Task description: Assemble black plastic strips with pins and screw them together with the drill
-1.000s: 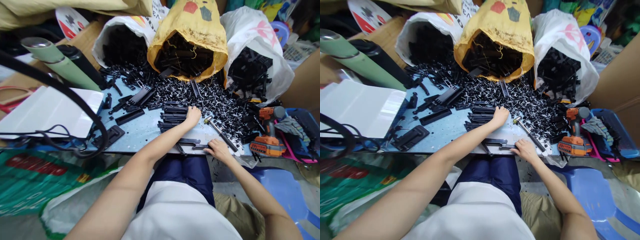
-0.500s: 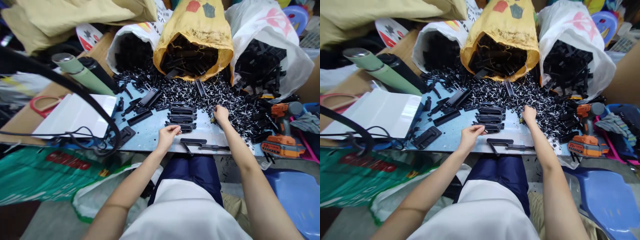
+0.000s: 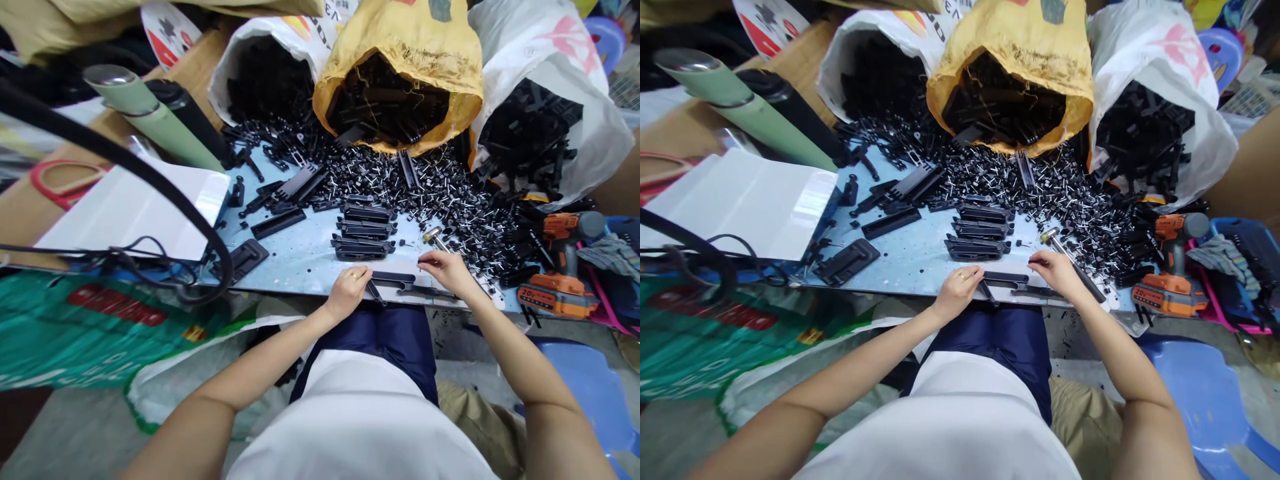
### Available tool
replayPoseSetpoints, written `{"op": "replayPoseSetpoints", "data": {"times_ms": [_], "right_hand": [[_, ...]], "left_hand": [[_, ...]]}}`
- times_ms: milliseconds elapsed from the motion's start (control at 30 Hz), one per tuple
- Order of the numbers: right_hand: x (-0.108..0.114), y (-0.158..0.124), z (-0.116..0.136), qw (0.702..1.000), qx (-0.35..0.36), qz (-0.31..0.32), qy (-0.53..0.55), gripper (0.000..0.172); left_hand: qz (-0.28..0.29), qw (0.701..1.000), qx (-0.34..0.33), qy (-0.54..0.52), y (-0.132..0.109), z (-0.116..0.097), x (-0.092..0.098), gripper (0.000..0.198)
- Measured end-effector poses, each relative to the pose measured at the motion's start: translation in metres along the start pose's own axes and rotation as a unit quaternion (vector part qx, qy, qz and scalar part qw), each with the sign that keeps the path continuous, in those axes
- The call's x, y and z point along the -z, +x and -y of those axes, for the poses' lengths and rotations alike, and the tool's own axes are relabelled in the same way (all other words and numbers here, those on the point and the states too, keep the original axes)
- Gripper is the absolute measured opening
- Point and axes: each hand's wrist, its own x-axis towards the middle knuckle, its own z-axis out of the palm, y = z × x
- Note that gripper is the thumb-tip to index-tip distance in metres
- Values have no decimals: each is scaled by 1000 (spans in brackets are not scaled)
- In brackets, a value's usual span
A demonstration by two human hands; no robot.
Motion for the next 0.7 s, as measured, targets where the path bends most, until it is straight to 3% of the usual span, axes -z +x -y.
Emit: {"op": "replayPoseSetpoints", "data": {"times_ms": [100, 267, 500, 700], "right_hand": [[-12, -12, 3, 999, -3, 0, 37, 31], [-29, -25, -6, 997, 8, -74, 21, 35], [-35, -42, -15, 985, 104, -92, -105, 33], [-38, -40, -17, 976, 159, -93, -115, 34]], "left_hand": [[26, 994, -57, 86, -3, 3, -2, 26], [29, 984, -85, 151, -6, 1, -7, 26], [73, 969, -194, 131, 1, -9, -22, 28], [103, 965, -215, 106, 7, -11, -30, 29]]}}
